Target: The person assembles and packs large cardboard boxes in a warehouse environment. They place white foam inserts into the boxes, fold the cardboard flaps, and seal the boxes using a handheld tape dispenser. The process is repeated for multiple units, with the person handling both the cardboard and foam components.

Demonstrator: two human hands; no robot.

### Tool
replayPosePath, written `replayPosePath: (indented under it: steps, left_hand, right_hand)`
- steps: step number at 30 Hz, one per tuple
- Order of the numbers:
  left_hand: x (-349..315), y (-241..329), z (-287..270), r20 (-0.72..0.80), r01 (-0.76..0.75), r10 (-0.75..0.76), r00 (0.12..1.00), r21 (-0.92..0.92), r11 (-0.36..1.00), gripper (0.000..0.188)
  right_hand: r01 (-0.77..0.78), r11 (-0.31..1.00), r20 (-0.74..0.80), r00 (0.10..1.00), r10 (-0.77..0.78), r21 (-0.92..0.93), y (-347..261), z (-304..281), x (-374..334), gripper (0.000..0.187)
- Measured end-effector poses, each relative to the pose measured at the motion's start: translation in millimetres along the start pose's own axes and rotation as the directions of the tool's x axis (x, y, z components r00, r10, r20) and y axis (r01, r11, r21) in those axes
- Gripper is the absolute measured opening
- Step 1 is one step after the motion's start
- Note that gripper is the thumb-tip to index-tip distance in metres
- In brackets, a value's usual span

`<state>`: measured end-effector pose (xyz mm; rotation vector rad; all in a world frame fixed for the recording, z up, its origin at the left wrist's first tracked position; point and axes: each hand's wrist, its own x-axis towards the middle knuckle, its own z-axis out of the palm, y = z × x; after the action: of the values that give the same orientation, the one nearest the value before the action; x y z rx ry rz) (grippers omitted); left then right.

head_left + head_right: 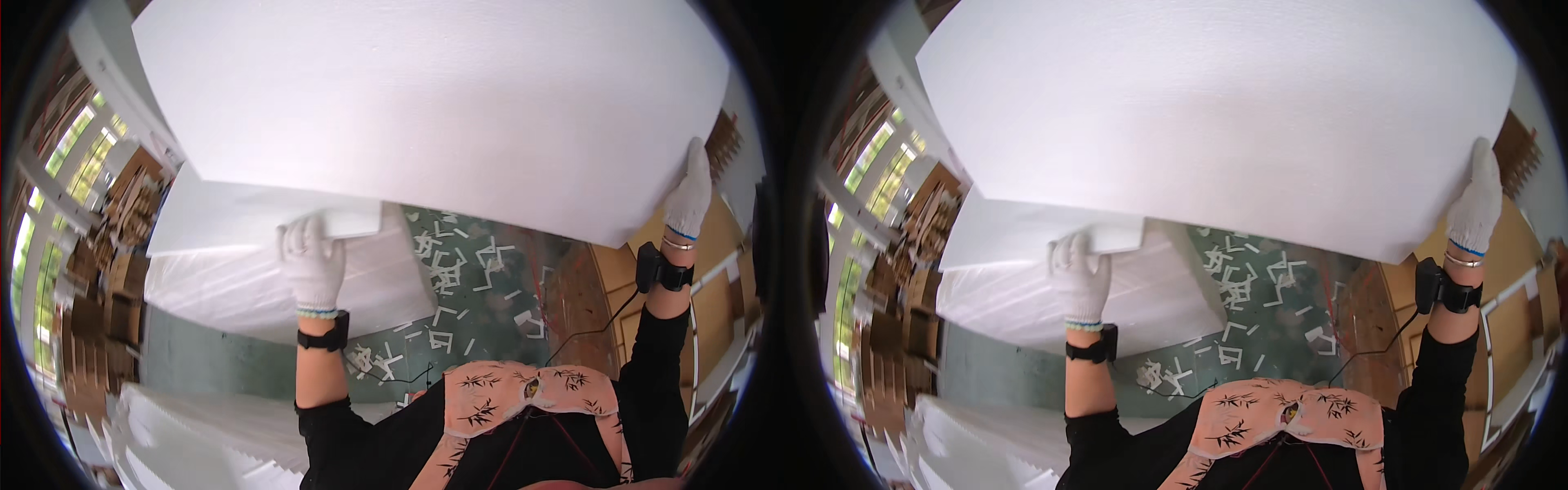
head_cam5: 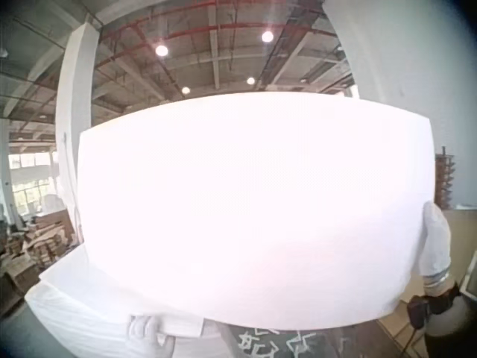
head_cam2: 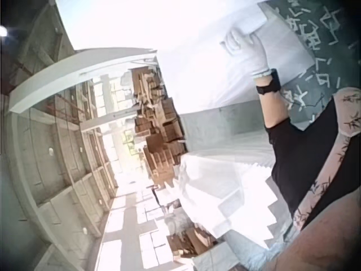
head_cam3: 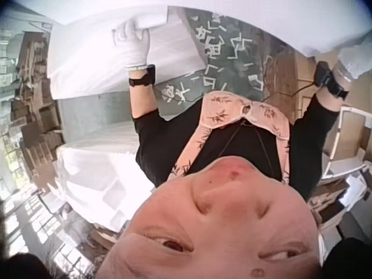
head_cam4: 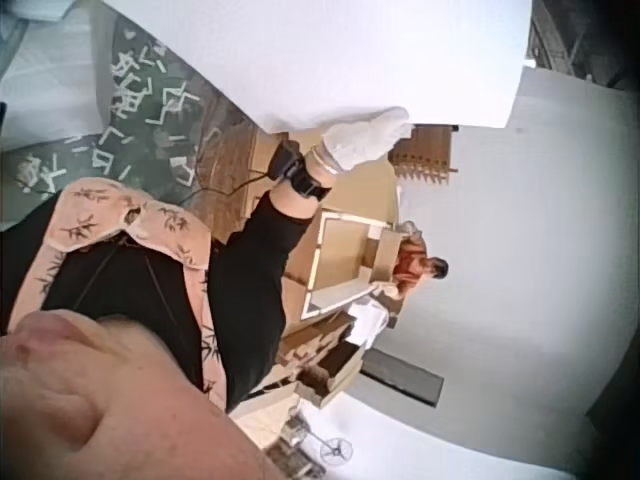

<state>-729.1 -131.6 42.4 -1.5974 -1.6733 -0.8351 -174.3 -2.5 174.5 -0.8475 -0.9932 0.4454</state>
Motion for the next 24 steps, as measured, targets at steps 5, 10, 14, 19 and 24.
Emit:
replayPosePath:
  steps: [5, 10, 14, 19, 24]
  left_hand:
    - [3, 89, -19, -0.194, -0.082, 0.087, 0.977, 0.033, 0.996, 0.073]
    - [12, 242, 9, -0.156, -0.142, 0.094, 0.983, -0.331, 0.933, 0.069]
    - [22, 417, 57, -0.044, -0.287, 0.338, 0.94, -0.634, 0.718, 0.065]
    - [19, 657, 74, -0.28, -0.459, 0.71, 0.646, -0.886, 0.068, 0.064]
    - [-8, 805, 59, -0.367, -0.437, 0.865, 0.343, -0.877, -0.2, 0.057]
  right_hand:
    - [-0.322, 0.931, -0.287, 0.888, 0.359, 0.168, 5, -184, -16, 0.044]
    - [-0.354, 0.884, -0.469, 0.752, 0.463, 0.305, -13, -386, -79, 0.039]
    - [-0.313, 0.898, -0.578, 0.687, 0.439, 0.31, -62, -505, -133, 0.046]
    - [-0.075, 0.994, -0.865, 0.49, 0.107, 0.08, -124, -662, -194, 0.05]
    - [0.118, 0.846, -0.749, 0.413, -0.518, -0.52, -171, -630, -165, 0.034]
